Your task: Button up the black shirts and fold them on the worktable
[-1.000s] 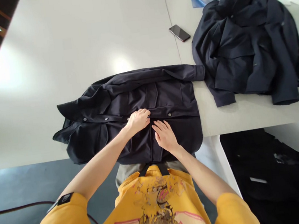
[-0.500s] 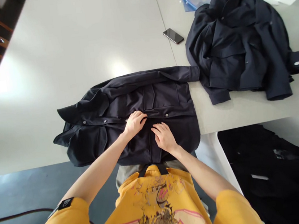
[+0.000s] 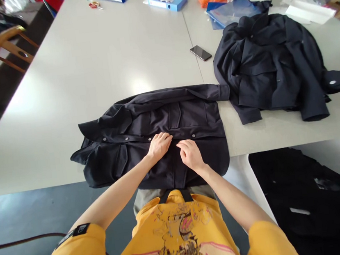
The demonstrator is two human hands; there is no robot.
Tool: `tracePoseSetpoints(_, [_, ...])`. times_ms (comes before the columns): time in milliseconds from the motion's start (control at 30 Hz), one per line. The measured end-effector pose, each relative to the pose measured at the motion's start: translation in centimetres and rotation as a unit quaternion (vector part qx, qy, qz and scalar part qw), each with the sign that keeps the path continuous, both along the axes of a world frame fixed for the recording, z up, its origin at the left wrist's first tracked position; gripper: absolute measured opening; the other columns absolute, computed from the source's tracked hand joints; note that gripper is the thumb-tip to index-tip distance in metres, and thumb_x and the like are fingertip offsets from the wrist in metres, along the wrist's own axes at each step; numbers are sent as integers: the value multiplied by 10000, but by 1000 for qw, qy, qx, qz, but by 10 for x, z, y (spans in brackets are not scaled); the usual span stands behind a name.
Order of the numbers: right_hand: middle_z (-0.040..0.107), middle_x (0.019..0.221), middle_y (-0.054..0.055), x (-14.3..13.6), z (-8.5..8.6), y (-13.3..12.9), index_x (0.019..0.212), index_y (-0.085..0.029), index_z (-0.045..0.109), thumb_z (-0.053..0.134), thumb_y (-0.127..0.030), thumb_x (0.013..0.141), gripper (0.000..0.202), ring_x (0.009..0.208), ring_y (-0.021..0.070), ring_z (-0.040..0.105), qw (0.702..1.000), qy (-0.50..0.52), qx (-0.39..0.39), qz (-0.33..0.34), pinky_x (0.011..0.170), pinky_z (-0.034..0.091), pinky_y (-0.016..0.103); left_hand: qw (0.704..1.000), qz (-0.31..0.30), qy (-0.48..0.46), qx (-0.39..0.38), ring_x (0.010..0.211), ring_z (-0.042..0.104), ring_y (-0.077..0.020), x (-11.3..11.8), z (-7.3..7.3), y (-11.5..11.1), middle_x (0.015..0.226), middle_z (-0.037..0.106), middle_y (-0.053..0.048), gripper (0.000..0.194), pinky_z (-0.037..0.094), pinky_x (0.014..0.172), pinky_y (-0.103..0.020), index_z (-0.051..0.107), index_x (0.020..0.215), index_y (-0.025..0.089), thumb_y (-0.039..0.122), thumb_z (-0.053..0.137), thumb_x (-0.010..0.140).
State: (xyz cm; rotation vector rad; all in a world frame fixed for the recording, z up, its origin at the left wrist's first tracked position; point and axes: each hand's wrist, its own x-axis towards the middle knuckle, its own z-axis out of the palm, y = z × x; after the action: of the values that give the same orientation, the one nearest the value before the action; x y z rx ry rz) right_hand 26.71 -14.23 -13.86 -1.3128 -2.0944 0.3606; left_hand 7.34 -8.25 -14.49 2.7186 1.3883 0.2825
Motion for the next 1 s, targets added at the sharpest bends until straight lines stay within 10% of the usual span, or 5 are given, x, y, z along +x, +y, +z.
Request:
tracePoseSetpoints(500, [458,1545,170,-31,-15,13,1504,-94,443,360,-377,1046,545,1429,325,371,976,-215,-34,-28,1196,224,543,996,64,-62,-9,1313,467,-272,6,-10,-36,1386,561,-126,507,298,1185,-445,502,1420,134,123,477,913])
tracePoseSetpoints(1000, [464,1548,148,-35,-18,10,1479,-104,499,333,-368,1048,532,1446,325,381,966,-255,-10,-46,1208,217,533,981,163,-92,-44,1012,526,-239,11,5,16,1020,608,-62,112,406,932,-414,625,950,202,249,525,972])
